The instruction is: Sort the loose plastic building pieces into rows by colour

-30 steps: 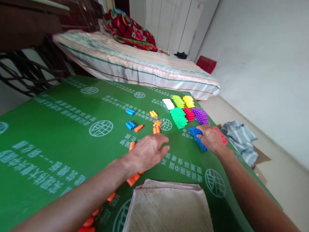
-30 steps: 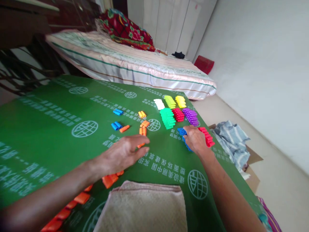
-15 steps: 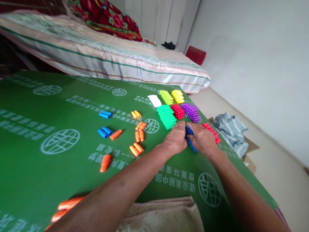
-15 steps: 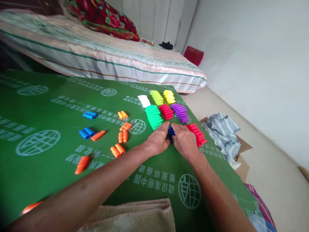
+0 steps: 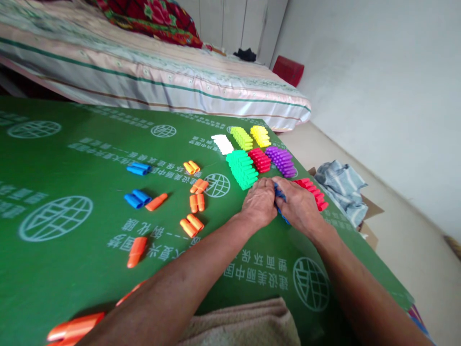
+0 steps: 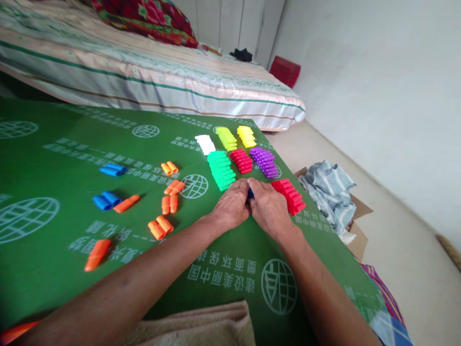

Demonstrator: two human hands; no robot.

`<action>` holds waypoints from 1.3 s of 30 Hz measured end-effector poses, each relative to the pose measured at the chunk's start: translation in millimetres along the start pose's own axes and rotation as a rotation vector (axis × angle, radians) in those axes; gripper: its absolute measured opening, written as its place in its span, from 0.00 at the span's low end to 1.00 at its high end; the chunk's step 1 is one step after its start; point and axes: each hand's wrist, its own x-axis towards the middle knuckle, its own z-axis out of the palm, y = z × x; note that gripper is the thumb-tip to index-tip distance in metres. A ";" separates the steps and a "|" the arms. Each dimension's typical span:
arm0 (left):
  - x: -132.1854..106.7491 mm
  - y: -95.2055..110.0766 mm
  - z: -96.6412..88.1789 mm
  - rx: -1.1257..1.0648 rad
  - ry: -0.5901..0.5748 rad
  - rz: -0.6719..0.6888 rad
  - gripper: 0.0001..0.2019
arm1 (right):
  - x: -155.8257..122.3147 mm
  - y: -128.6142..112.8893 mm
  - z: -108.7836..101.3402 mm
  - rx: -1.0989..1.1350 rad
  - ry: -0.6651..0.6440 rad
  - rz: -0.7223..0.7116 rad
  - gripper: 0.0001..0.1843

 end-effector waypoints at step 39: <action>-1.4 -15.8 7.8 -0.043 0.075 0.092 0.22 | -66.5 13.4 9.5 0.281 0.078 0.272 0.23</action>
